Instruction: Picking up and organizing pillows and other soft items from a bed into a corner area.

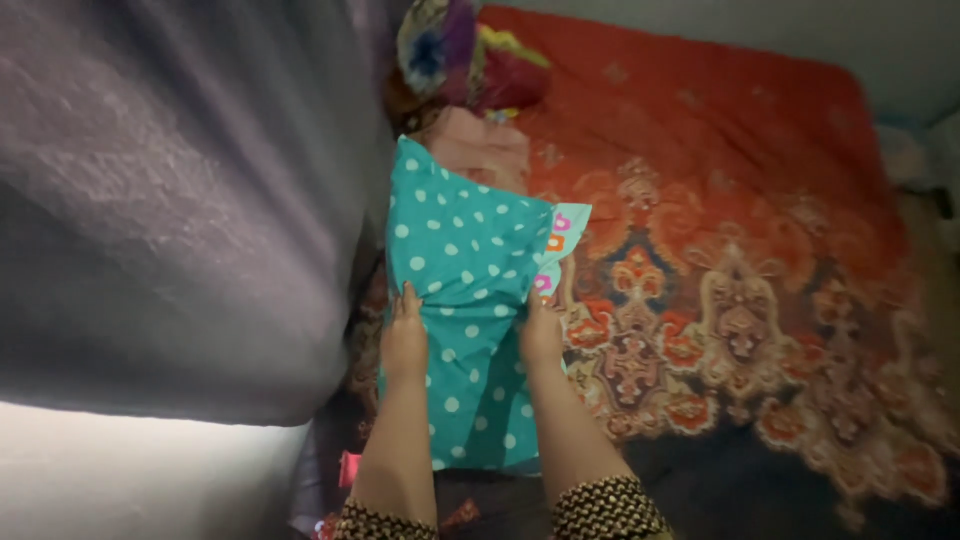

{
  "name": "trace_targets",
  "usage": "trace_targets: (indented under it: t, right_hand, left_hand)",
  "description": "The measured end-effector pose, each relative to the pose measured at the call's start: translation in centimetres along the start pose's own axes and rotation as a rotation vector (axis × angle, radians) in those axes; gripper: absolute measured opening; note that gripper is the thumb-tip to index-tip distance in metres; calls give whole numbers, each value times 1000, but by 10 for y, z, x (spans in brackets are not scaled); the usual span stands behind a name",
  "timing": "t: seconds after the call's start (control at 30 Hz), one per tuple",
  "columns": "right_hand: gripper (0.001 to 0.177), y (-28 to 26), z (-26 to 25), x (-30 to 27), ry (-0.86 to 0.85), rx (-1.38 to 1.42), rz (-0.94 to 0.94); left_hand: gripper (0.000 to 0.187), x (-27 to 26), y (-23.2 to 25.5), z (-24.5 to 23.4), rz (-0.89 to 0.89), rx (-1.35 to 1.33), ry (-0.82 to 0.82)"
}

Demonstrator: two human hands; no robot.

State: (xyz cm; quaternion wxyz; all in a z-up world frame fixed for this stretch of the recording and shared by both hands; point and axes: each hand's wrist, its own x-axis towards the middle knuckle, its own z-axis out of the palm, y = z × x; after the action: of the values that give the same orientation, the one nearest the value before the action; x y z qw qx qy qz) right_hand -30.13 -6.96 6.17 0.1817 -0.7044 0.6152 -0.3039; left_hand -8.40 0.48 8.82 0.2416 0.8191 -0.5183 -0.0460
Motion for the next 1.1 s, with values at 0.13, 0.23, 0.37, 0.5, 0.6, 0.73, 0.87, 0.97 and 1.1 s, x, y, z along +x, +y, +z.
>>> trace_targets:
  t: [0.13,0.23,0.37,0.5,0.6,0.73,0.87,0.97,1.1]
  right_hand:
    - [75,11,-56,-8,88,-2,7]
    - [67,2,-109,-9,-8,108,184]
    - [57,20,-153,-14,61,116,192]
    - [47,29,-200,-27,324,115,-30]
    - [42,62,-212,-29,315,149,57]
    - [48,45,-269,-49,320,156,256]
    - [53,58,-314,-62,517,90,155]
    - [51,73,-348,-77,509,82,313]
    - [49,112,-401,-99,535,-2,534]
  left_hand:
    - [62,-15,55,-35,-43,56,-29]
    - [59,-24,82,-41,7,13,-46]
    - [49,-36,125,-52,43,-73,-16]
    - [38,-50,167,-70,134,-78,14]
    - [46,-57,190,-73,172,-110,-2]
    - [25,-58,222,-62,271,-132,-48]
    - [32,-63,268,-57,422,-302,81]
    - [28,-78,315,-68,430,-227,-8]
    - [26,-94,369,-15,655,-380,90]
